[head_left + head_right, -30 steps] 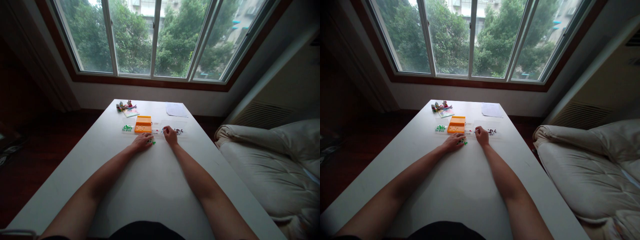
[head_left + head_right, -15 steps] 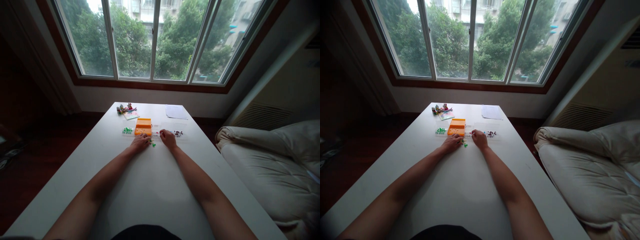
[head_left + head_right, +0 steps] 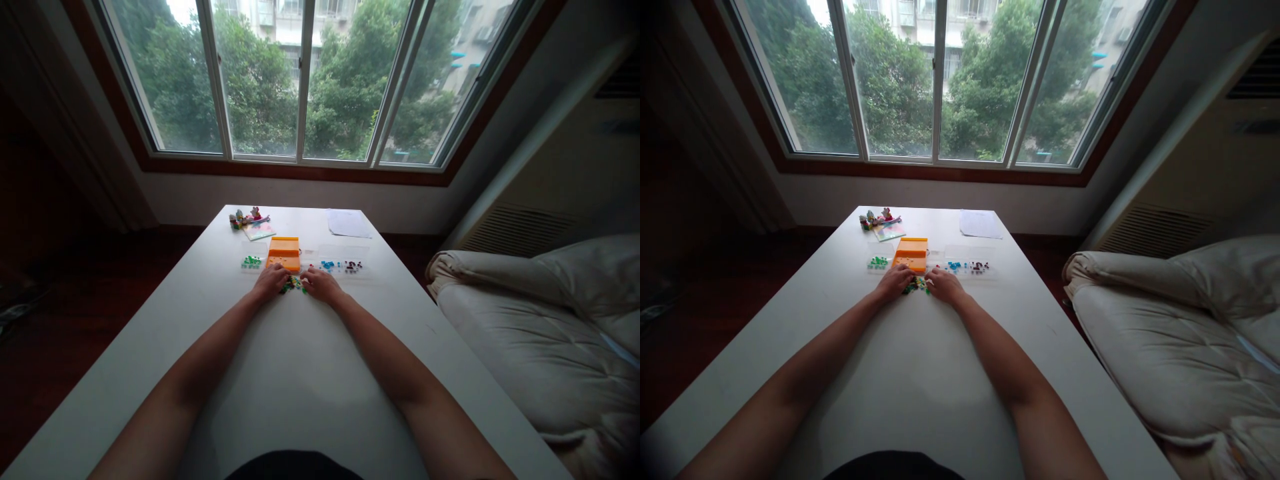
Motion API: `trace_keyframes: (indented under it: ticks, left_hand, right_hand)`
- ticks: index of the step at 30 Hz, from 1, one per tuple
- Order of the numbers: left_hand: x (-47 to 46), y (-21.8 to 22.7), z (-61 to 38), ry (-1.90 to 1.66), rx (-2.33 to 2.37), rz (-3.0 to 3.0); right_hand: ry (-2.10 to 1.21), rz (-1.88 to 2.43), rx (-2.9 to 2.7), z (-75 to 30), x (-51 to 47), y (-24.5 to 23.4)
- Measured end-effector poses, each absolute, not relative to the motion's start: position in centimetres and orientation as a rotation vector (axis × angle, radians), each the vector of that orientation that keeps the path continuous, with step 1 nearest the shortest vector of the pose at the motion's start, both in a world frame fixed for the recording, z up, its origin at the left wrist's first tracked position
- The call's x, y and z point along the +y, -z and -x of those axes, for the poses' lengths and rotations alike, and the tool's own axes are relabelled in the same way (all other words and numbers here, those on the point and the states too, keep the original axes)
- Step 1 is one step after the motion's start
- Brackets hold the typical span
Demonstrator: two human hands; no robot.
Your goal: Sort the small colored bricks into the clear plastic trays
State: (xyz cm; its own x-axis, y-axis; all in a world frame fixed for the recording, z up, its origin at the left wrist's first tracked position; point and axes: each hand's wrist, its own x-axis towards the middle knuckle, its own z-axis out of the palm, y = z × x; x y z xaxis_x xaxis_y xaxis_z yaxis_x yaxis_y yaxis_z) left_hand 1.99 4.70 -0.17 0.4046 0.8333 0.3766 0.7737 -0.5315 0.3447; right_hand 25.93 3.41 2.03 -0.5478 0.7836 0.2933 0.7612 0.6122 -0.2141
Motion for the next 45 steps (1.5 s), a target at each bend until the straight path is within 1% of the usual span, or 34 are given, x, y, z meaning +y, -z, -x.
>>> trace_keyframes:
  ticks: [9, 19, 26, 36, 39, 42, 45]
  left_hand:
    - [4.6, 0.3, -2.0, -0.762, 1.443, -2.541]
    - [4.8, 0.2, -1.9, -0.777, 1.467, -2.537]
    - [4.7, -0.2, -1.3, -0.815, 1.478, -2.4]
    - [4.5, -1.8, -0.2, -0.668, 1.269, -2.331]
    - [4.3, -2.1, -0.2, -0.622, 1.237, -2.366]
    - [4.1, -2.0, -0.6, -0.621, 1.255, -2.457]
    - [4.0, -1.5, -1.2, -0.635, 1.292, -2.517]
  right_hand:
    - [-0.078, 1.265, -2.438, -24.6, 2.7, -1.9]
    - [-0.149, 1.148, -2.462, -24.8, 3.2, -1.6]
    - [-0.192, 1.081, -2.434, -25.3, 3.7, -1.2]
    - [-0.327, 1.103, -2.377, -27.0, 4.5, -1.0]
    - [-0.37, 1.049, -2.411, -27.3, 4.8, -1.0]
    - [-0.362, 1.019, -2.441, -27.2, 4.9, -0.9]
    - [-0.327, 1.091, -2.433, -26.9, 4.8, -0.9]
